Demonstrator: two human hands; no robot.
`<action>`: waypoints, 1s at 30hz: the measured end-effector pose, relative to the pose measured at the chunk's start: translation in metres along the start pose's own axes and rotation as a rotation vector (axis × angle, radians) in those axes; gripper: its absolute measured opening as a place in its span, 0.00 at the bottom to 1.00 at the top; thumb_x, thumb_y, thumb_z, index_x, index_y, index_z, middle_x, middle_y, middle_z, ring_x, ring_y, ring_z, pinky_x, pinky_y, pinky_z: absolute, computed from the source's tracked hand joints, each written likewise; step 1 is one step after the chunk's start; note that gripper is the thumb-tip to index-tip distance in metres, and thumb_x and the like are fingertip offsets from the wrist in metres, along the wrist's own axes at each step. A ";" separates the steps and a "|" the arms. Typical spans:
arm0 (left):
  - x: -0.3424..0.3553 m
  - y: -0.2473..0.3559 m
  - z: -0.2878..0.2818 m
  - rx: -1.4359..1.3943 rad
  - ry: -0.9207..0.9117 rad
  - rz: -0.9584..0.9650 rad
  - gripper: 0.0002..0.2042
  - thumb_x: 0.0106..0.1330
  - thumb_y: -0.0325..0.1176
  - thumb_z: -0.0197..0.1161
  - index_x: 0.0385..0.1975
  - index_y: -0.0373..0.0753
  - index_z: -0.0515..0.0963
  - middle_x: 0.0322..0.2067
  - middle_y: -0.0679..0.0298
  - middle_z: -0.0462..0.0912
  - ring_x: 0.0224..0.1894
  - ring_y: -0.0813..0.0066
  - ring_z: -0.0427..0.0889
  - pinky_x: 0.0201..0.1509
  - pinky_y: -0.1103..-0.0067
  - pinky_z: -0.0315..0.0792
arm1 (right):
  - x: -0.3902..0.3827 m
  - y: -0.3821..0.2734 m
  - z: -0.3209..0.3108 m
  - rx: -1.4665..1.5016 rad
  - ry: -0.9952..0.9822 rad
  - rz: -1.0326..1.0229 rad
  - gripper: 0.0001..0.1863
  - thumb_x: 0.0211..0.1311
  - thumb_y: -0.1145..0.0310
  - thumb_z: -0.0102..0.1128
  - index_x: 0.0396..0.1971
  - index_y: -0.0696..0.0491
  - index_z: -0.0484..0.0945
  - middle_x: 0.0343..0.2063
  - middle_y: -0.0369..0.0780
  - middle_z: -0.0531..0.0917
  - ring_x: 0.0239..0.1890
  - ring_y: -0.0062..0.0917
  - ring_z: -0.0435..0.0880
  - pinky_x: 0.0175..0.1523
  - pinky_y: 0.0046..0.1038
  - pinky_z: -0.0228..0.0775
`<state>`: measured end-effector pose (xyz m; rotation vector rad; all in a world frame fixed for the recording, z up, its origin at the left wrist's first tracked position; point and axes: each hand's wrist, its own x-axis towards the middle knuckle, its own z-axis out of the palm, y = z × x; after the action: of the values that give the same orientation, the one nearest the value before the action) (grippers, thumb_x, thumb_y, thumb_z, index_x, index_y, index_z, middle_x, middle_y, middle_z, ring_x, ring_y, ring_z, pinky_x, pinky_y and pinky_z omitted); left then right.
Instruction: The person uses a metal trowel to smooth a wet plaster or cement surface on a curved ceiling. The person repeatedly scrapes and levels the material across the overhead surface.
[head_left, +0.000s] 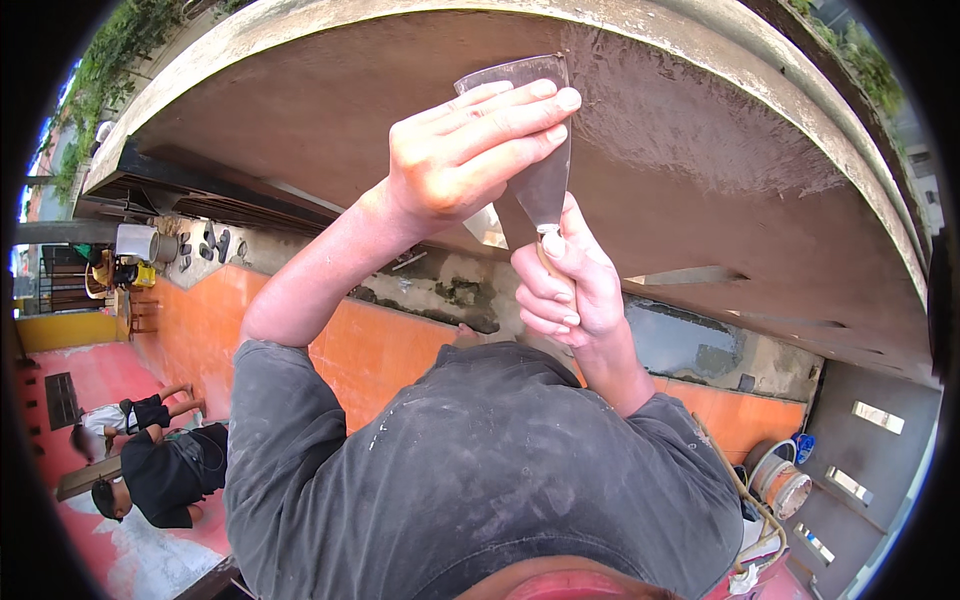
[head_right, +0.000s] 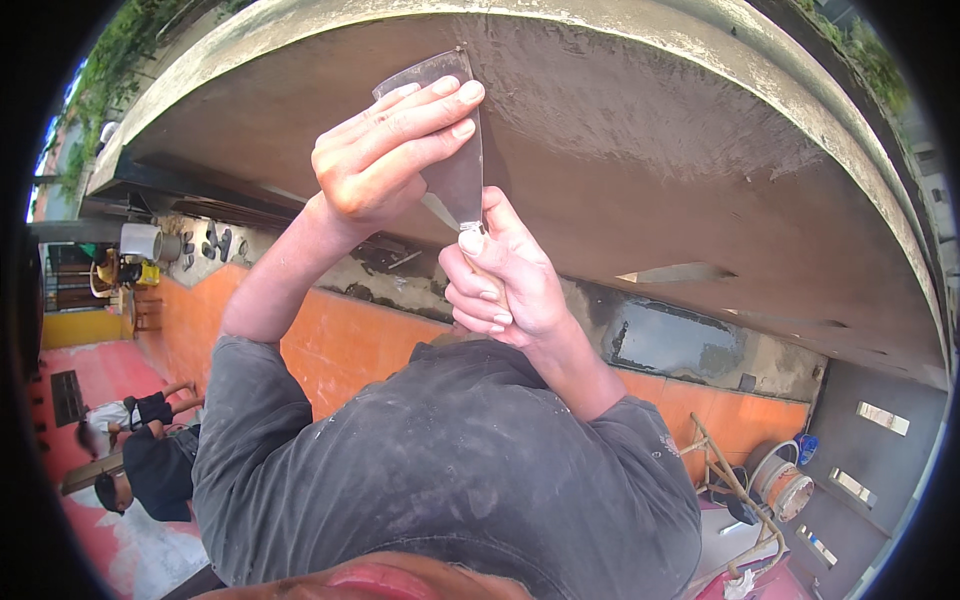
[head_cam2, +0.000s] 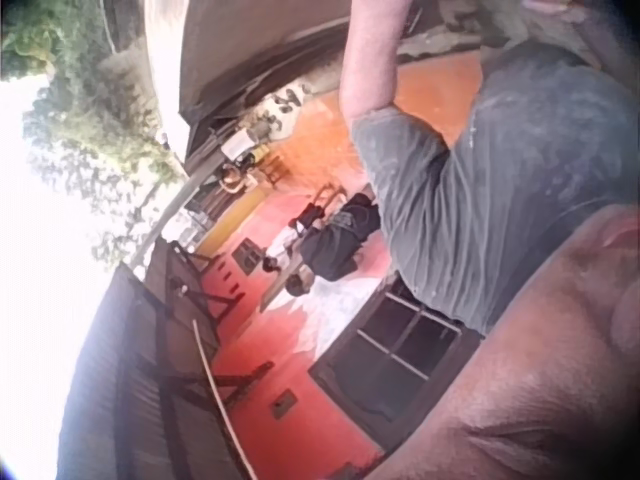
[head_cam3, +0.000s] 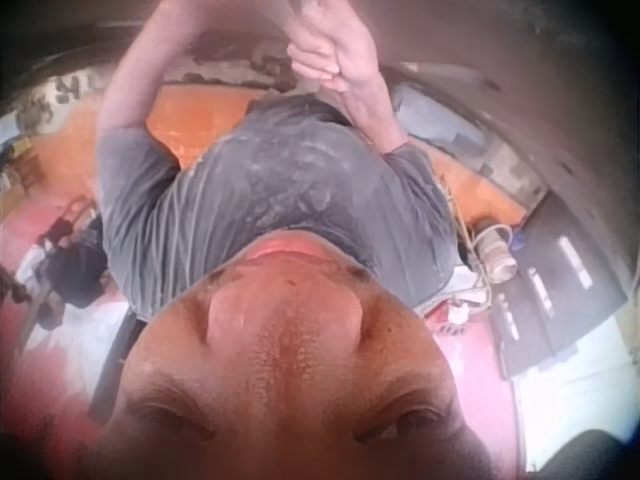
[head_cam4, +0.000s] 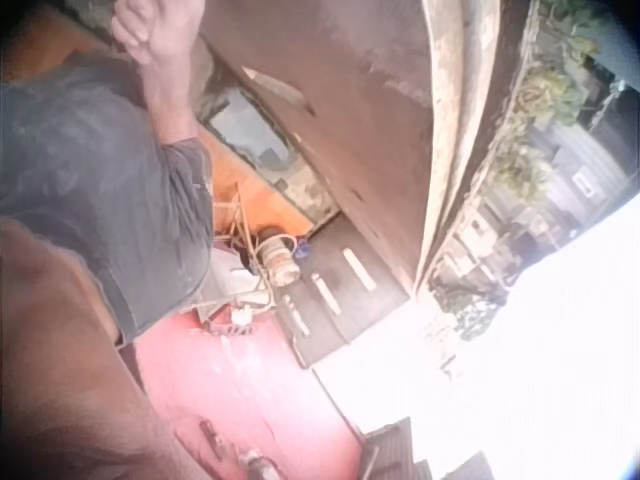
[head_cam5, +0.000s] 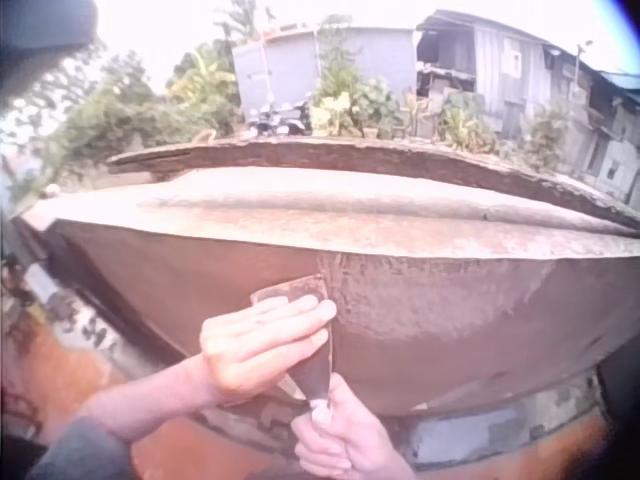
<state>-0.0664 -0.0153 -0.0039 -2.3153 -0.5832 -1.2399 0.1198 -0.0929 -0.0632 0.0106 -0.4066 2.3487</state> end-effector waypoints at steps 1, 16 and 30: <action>-0.002 0.001 0.002 -0.003 0.010 -0.010 0.08 0.51 0.26 0.69 0.33 0.38 0.86 0.44 0.61 0.89 0.48 0.66 0.89 0.50 0.73 0.85 | 0.002 -0.002 -0.004 -0.022 -0.023 -0.008 0.13 0.80 0.65 0.44 0.60 0.39 0.61 0.17 0.33 0.64 0.08 0.11 0.56 0.10 0.14 0.50; 0.012 -0.011 -0.007 0.061 0.046 0.022 0.08 0.52 0.23 0.68 0.32 0.39 0.86 0.45 0.63 0.89 0.48 0.67 0.89 0.51 0.72 0.85 | 0.013 -0.005 0.012 -0.086 -0.036 -0.016 0.13 0.79 0.65 0.45 0.57 0.41 0.59 0.17 0.33 0.64 0.08 0.11 0.55 0.11 0.14 0.50; 0.015 -0.013 -0.010 0.064 0.041 0.048 0.10 0.48 0.21 0.66 0.31 0.38 0.85 0.44 0.62 0.90 0.48 0.67 0.89 0.51 0.72 0.85 | 0.013 -0.005 0.015 -0.054 -0.023 -0.010 0.14 0.79 0.65 0.47 0.58 0.41 0.59 0.17 0.33 0.63 0.08 0.12 0.55 0.11 0.14 0.50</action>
<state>-0.0723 -0.0080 0.0164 -2.2326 -0.5425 -1.2258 0.1119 -0.0851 -0.0455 0.0137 -0.4800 2.3287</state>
